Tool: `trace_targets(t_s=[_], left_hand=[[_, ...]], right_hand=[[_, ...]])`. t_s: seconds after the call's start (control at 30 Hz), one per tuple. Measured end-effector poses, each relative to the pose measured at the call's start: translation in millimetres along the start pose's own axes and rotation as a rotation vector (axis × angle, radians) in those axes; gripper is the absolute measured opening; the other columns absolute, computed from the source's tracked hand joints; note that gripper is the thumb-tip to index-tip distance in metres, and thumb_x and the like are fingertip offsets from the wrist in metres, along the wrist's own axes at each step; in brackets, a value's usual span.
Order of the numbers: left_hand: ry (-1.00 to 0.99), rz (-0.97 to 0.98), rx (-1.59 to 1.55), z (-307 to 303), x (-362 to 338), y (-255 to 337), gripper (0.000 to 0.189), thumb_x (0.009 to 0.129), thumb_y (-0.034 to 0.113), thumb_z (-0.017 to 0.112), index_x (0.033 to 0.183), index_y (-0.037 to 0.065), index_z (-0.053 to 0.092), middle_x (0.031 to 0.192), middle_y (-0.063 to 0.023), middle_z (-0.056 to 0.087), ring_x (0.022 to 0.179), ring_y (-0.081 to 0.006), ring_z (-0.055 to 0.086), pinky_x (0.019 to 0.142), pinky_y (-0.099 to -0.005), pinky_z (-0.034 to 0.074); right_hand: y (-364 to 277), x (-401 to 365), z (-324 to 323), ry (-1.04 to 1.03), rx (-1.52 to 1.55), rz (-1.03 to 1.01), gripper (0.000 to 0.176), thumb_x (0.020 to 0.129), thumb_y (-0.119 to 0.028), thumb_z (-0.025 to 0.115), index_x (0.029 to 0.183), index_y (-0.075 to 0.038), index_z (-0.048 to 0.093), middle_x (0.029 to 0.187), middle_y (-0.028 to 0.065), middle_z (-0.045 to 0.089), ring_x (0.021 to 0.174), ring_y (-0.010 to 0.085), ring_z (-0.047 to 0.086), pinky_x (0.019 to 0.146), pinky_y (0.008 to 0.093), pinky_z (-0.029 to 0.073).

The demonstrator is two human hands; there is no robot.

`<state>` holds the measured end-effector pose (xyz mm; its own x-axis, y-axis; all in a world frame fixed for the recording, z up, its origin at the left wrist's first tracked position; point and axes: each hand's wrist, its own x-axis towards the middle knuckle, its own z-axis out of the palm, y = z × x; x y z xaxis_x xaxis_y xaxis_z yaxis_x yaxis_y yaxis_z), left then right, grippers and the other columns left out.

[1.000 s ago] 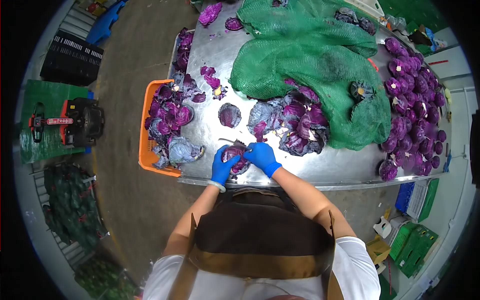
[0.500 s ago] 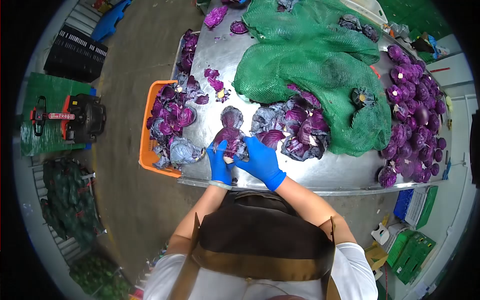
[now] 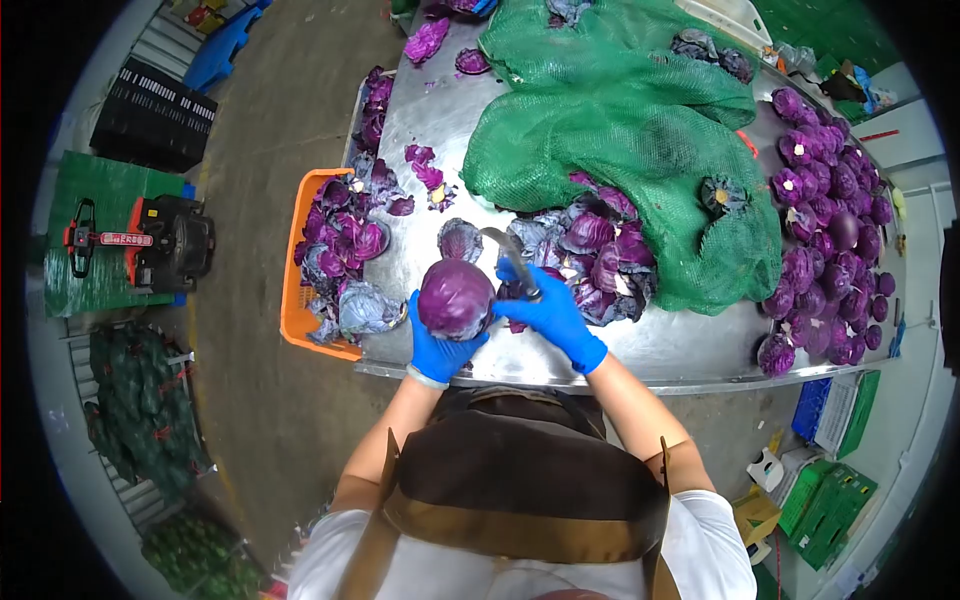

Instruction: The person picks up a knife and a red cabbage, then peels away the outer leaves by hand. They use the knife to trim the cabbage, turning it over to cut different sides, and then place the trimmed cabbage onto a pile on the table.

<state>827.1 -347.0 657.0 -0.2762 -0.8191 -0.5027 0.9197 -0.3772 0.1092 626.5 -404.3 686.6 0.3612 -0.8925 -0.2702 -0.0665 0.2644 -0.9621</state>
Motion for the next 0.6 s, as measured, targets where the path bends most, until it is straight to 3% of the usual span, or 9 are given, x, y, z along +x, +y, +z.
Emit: trace_targets(t_s=[0.07,0.1,0.17,0.2,0.3,0.37,0.47,0.53,0.6], left_hand=[[-0.109,0.15,0.759,-38.9,11.9,3.9,0.078,0.089,0.071,0.042,0.144,0.016,0.042,0.145,-0.0128,0.046,0.128,-0.0355,0.049,0.107,-0.0588,0.037],[-0.1,0.106,0.678,-36.0,14.8,7.7,0.076,0.091,0.069,0.039,0.145,0.016,0.041,0.145,-0.0121,0.046,0.129,-0.0348,0.049,0.108,-0.0585,0.036],[-0.211,-0.1,0.216,-30.7,16.5,20.0,0.071,0.097,0.064,0.033,0.146,0.013,0.039,0.146,-0.0135,0.046,0.131,-0.033,0.047,0.111,-0.055,0.036],[-0.153,-0.091,0.202,-18.8,11.7,17.9,0.072,0.097,0.065,0.034,0.146,0.012,0.039,0.146,-0.0142,0.046,0.132,-0.0328,0.047,0.111,-0.0543,0.036],[-0.039,-0.101,0.145,8.1,5.7,13.7,0.072,0.098,0.063,0.032,0.145,0.009,0.04,0.144,-0.0171,0.047,0.131,-0.0323,0.049,0.109,-0.0531,0.041],[0.004,-0.095,0.281,15.0,7.1,12.2,0.071,0.098,0.063,0.035,0.144,0.008,0.042,0.143,-0.0168,0.047,0.129,-0.0325,0.051,0.108,-0.0529,0.042],[0.023,-0.127,0.444,13.0,-0.8,9.4,0.07,0.098,0.06,0.039,0.146,0.008,0.038,0.144,-0.0158,0.047,0.126,-0.0329,0.054,0.106,-0.0526,0.045],[-0.038,-0.109,0.52,7.4,-2.8,9.0,0.071,0.098,0.059,0.042,0.148,0.009,0.035,0.144,-0.0149,0.047,0.126,-0.033,0.053,0.105,-0.0527,0.045],[-0.068,0.045,0.821,8.4,-4.8,11.1,0.092,0.082,0.032,0.076,0.153,0.01,0.023,0.147,-0.0136,0.039,0.133,-0.0289,0.044,0.109,-0.0467,0.041]], right_hand=[[2.6,-3.6,13.2,-0.055,0.018,-0.128,0.072,0.071,-0.028,0.087,0.132,-0.006,0.056,0.11,0.004,0.062,0.094,0.0137,0.058,0.084,0.0317,0.05],[-2.9,-4.6,17.4,0.018,-0.031,-0.341,0.066,0.071,-0.027,0.088,0.127,-0.007,0.06,0.11,0.0033,0.06,0.095,0.0131,0.057,0.082,0.0308,0.049],[-4.6,-10.0,13.9,0.097,-0.171,-0.327,0.059,0.073,-0.027,0.086,0.123,-0.006,0.061,0.106,0.0046,0.06,0.093,0.0154,0.059,0.082,0.0312,0.049],[-5.0,-12.6,10.5,0.132,-0.244,-0.321,0.056,0.074,-0.026,0.085,0.121,-0.006,0.062,0.104,0.0052,0.06,0.092,0.0165,0.06,0.082,0.0314,0.049],[-5.2,-11.3,3.1,0.056,0.043,0.089,0.053,0.077,-0.028,0.083,0.121,-0.005,0.063,0.103,0.0106,0.063,0.094,0.0241,0.064,0.087,0.0344,0.051],[-4.1,-5.6,0.0,0.142,-0.317,-0.347,0.058,0.077,-0.03,0.082,0.125,-0.007,0.061,0.118,0.0135,0.064,0.106,0.0269,0.065,0.092,0.0355,0.05],[-0.9,-6.9,0.4,0.014,-0.359,-0.281,0.062,0.077,-0.031,0.082,0.129,-0.007,0.059,0.127,0.0146,0.061,0.117,0.0292,0.061,0.098,0.0372,0.048],[-1.8,-4.2,-10.3,-0.027,-0.122,-0.023,0.061,0.078,-0.029,0.081,0.13,-0.007,0.059,0.111,0.0098,0.064,0.093,0.0202,0.061,0.079,0.0313,0.049],[1.8,-5.4,-16.3,-0.048,0.136,0.157,0.059,0.08,-0.026,0.08,0.131,-0.007,0.059,0.094,0.0036,0.066,0.068,0.0093,0.055,0.059,0.0246,0.044]])
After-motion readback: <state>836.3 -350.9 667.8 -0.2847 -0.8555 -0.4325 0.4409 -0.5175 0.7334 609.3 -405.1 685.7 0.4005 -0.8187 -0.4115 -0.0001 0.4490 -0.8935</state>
